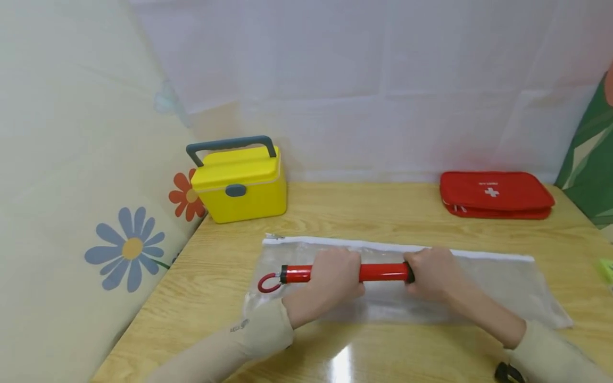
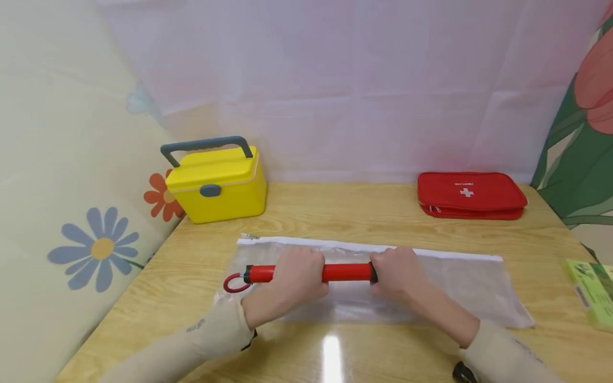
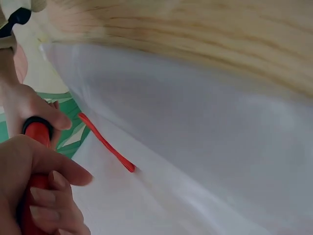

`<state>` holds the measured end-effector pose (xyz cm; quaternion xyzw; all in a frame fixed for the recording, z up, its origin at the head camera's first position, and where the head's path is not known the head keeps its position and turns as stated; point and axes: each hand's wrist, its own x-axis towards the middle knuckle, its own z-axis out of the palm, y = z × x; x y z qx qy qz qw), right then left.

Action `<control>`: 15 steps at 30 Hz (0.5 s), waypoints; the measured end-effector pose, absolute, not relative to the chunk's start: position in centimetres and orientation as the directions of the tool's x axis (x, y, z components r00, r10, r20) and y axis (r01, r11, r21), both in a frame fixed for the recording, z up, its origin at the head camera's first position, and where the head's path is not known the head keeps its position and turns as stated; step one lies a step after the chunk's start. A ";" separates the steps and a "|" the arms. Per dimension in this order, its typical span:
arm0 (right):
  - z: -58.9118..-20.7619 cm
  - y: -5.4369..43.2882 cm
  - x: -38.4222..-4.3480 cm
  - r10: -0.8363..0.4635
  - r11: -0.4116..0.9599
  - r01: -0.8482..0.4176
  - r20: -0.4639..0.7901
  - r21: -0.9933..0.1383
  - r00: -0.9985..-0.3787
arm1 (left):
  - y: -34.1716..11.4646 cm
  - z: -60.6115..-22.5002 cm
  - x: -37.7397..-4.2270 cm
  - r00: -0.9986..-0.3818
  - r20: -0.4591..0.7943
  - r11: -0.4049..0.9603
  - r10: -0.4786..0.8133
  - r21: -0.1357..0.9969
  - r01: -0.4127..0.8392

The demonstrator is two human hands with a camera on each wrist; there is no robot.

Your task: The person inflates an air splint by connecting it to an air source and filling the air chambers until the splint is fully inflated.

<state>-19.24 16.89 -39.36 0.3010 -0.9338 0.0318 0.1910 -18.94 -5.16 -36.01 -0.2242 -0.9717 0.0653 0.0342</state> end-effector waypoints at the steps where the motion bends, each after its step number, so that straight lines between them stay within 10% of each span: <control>1: -39.4 17.3 -19.3 -0.555 0.813 -0.579 0.382 0.062 -0.739 | -5.4 -36.0 -18.9 -0.897 0.032 0.893 0.440 -0.122 0.433; 15: -39.8 21.2 -19.9 -0.503 0.844 -0.535 0.381 0.024 -0.776 | -8.6 -36.2 -20.0 -0.925 0.063 0.923 0.374 -0.118 0.366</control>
